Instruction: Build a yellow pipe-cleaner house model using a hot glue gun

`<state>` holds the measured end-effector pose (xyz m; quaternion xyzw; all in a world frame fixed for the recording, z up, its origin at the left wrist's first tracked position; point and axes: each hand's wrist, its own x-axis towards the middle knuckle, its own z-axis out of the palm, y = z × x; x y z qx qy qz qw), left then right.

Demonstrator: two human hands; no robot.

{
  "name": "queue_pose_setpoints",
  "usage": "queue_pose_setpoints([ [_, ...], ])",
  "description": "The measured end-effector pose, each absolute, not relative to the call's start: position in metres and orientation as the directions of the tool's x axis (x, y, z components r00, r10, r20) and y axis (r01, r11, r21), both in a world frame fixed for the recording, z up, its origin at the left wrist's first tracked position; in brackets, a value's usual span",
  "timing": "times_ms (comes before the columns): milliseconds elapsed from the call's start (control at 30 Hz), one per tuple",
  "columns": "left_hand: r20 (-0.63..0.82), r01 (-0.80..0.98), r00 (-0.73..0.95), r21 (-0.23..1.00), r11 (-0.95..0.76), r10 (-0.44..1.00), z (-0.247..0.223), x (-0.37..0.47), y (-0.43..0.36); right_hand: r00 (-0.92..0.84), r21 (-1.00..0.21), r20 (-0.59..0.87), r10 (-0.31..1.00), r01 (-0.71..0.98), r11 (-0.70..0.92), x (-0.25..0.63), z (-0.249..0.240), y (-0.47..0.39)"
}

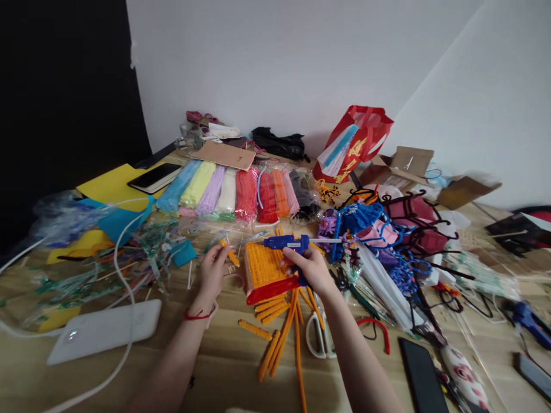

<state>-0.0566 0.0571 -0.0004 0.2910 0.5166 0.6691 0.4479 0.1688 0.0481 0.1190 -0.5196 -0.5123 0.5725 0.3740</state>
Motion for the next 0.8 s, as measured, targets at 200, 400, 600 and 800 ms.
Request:
queue_pose_setpoints([
  [200, -0.102, -0.439, -0.399, 0.894, -0.092, 0.911, -0.003, -0.065, 0.056, -0.193, -0.952, -0.286, 0.938, 0.164, -0.257, 0.157, 0.105, 0.066],
  [400, -0.121, -0.484, -0.389, 0.871, -0.090, 0.913, -0.001, -0.067, 0.056, -0.228, -0.947, -0.302, 0.926, 0.183, -0.264, 0.153, 0.109, 0.071],
  [600, -0.135, -0.524, -0.373, 0.847, -0.088, 0.918, -0.001, -0.068, 0.055, -0.193, -0.921, -0.352, 0.916, 0.245, -0.303, 0.150, 0.116, 0.069],
  [800, -0.115, -0.501, -0.368, 0.860, -0.093, 0.923, -0.002, -0.068, 0.056, -0.209, -0.930, -0.337, 0.918, 0.227, -0.289, 0.150, 0.117, 0.068],
])
